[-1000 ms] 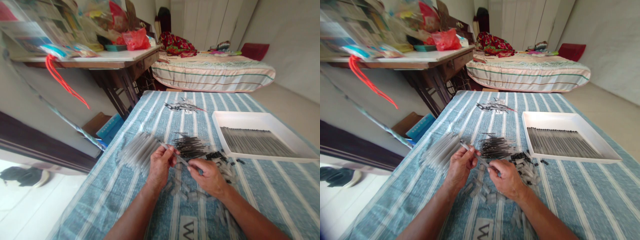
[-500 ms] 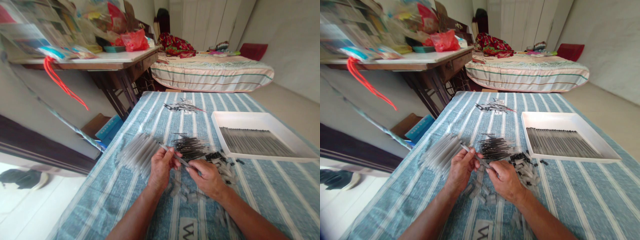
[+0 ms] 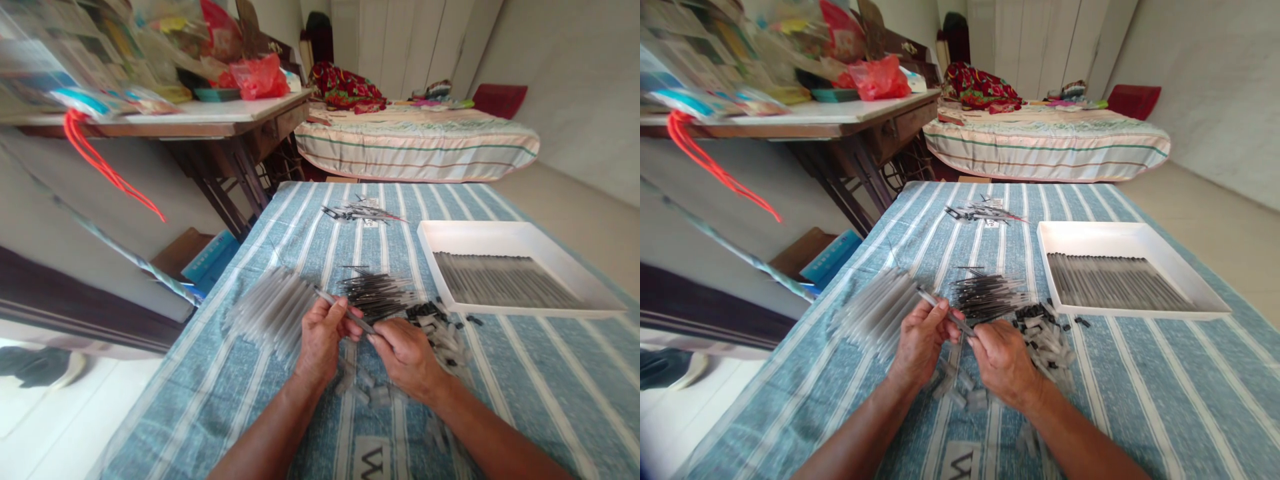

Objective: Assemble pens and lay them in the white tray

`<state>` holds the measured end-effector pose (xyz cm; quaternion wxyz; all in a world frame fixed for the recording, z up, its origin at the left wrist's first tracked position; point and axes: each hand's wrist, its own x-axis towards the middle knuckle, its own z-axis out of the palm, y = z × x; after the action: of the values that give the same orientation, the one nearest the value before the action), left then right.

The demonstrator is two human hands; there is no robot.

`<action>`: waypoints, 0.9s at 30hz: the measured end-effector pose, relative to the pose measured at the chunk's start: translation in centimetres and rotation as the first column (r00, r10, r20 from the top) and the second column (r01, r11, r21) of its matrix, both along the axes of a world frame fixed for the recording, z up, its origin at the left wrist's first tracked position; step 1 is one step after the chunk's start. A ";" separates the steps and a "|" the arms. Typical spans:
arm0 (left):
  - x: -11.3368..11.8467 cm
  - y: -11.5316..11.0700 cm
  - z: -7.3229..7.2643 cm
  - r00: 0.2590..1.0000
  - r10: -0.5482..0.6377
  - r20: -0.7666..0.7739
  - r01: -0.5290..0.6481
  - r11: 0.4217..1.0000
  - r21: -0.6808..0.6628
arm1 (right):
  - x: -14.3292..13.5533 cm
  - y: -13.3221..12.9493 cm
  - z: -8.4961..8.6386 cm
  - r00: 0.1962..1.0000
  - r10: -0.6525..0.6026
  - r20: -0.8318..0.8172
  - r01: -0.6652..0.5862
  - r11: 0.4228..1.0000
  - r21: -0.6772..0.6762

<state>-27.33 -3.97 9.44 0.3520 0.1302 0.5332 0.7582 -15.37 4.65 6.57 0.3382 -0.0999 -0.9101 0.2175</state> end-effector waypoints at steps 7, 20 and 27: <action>-0.5 -0.1 1.0 1.000 0.023 0.011 -0.023 1.000 -0.005 | -0.5 -0.1 1.1 0.999 -0.042 0.015 0.040 0.996 0.081; 0.0 -0.3 1.1 0.987 -0.157 0.024 0.157 0.988 0.012 | -0.9 0.2 3.0 0.994 -0.010 0.108 0.008 1.000 0.020; -0.9 -0.6 1.2 0.993 -0.064 -0.101 0.051 0.991 -0.123 | 1.7 5.5 5.4 0.941 -0.273 0.199 0.296 0.950 -0.099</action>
<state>-28.27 -4.52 10.68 0.3524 0.1636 0.5919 0.7062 -13.69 10.15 11.99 0.2740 -0.2714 -0.8976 0.2137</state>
